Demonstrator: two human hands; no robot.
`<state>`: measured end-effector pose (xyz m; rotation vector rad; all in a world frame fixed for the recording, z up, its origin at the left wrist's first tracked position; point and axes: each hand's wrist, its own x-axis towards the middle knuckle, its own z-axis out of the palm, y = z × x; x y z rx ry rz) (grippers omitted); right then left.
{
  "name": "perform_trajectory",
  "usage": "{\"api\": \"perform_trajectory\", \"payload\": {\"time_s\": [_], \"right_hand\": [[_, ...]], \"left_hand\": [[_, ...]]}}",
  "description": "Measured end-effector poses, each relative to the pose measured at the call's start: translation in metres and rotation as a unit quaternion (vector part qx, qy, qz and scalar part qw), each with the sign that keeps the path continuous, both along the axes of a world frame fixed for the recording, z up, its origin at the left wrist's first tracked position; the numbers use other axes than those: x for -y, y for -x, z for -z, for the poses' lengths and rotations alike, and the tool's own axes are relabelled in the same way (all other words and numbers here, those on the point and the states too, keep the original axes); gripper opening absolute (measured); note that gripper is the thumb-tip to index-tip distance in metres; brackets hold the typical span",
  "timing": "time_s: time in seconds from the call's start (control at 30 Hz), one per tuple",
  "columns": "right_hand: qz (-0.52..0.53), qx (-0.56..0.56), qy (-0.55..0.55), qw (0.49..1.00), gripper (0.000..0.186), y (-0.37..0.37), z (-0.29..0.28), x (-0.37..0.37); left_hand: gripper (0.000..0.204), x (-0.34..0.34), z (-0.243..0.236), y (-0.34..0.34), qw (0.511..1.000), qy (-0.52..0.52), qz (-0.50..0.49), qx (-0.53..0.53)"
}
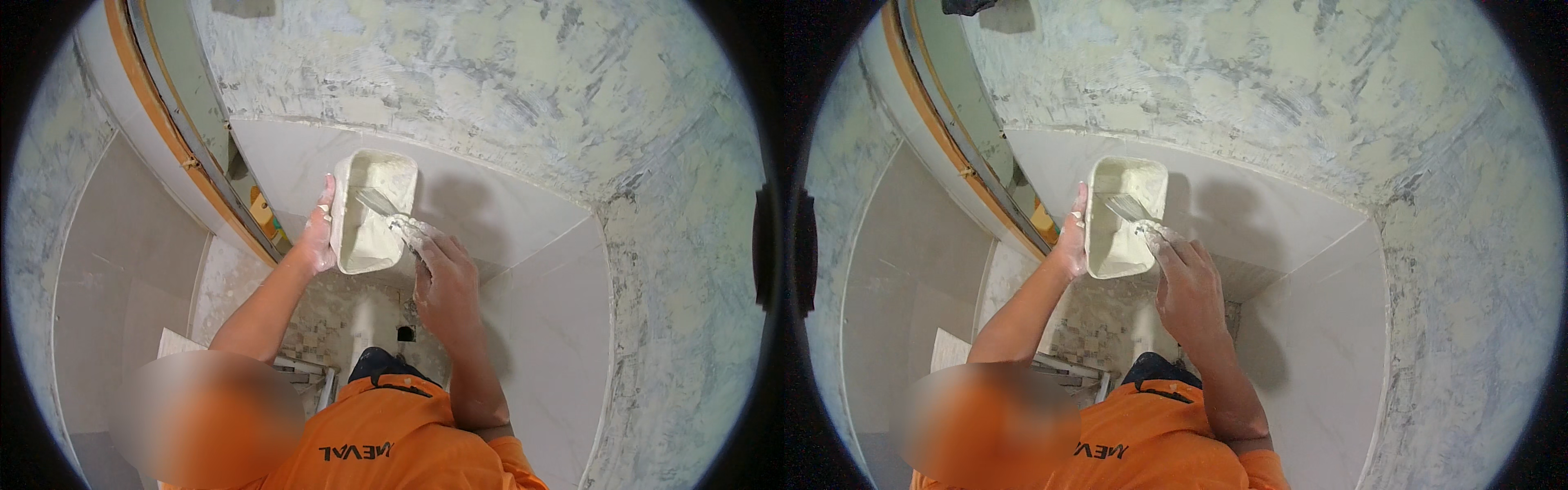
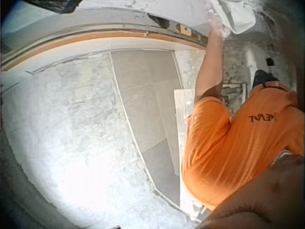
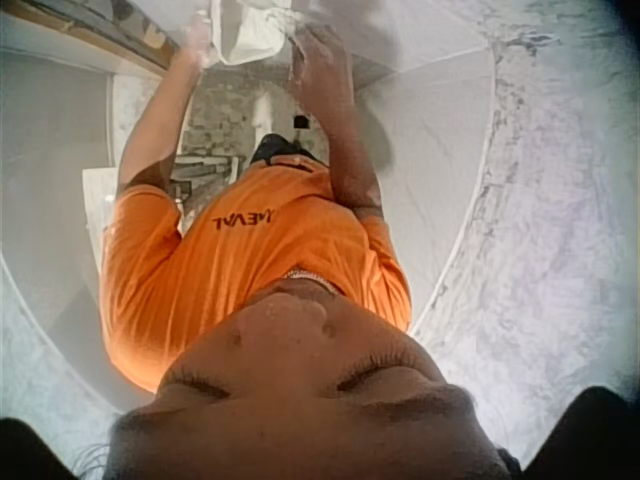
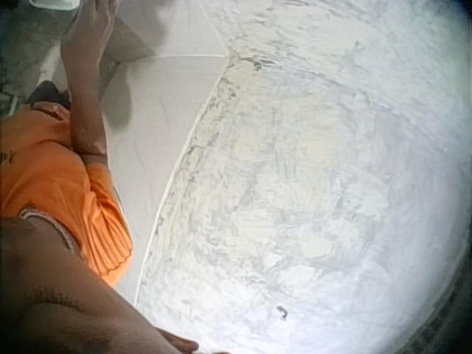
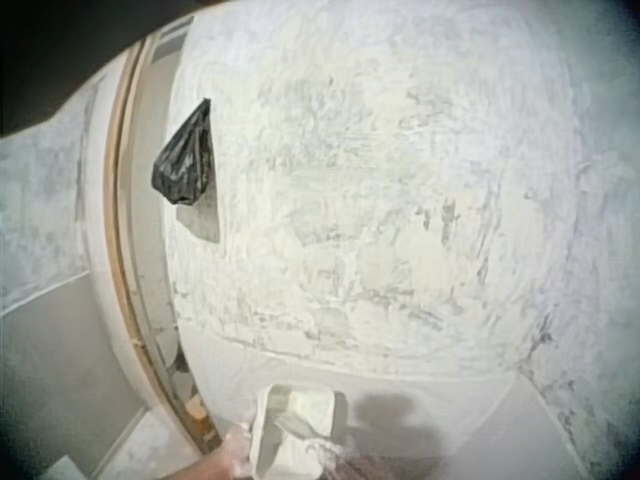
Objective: The person is applying plaster to a wall using a putty knife and taking the mixture from a plastic container held in the other hand.
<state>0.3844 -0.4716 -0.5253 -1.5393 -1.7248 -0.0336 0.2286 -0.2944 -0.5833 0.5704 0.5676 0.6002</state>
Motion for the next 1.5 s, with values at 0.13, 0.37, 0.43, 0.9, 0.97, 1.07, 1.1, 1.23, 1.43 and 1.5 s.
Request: {"api": "perform_trajectory", "payload": {"time_s": [0.13,0.37,0.43,0.9,0.97,1.07,1.1,1.23,1.43,1.5], "right_hand": [[0.017,0.013,0.006,1.0,0.042,0.019,0.026,0.014],[0.006,-0.102,0.017,0.995,0.028,0.031,0.041,-0.002],[0.016,-0.124,0.009,0.992,0.029,0.03,0.052,-0.008],[0.005,-0.162,0.091,0.983,0.022,0.042,0.106,0.003],[0.001,-0.228,0.127,0.965,0.023,0.041,0.095,0.001],[-0.012,-0.37,0.167,0.914,0.025,0.035,0.073,0.002],[-0.022,-0.444,0.171,0.879,0.026,0.031,0.063,0.003],[-0.022,-0.662,0.202,0.722,0.032,0.017,0.005,0.002],[-0.007,-0.671,0.129,0.73,0.035,0.009,-0.032,-0.025],[0.015,-0.657,0.131,0.742,0.035,0.002,-0.045,-0.034]], "left_hand": [[0.089,-0.005,0.014,0.002,1.0,-0.024,0.002,0.007],[0.088,-0.02,0.008,0.026,0.998,-0.013,-0.053,-0.01],[0.088,-0.023,0.014,0.032,0.999,-0.008,-0.048,0.004],[0.087,-0.021,0.026,0.015,0.994,-0.023,-0.068,-0.088],[0.087,-0.027,0.021,0.017,0.995,-0.037,-0.05,-0.081],[0.087,-0.026,0.004,0.01,0.998,-0.049,-0.046,-0.015],[0.087,-0.023,0.0,-0.001,0.995,-0.058,-0.073,-0.025],[0.088,-0.008,-0.044,-0.025,0.992,-0.065,-0.104,0.016],[0.088,-0.004,-0.069,-0.033,0.997,-0.048,-0.045,0.029],[0.089,-0.002,-0.068,-0.031,0.999,-0.028,-0.02,0.012]]}}
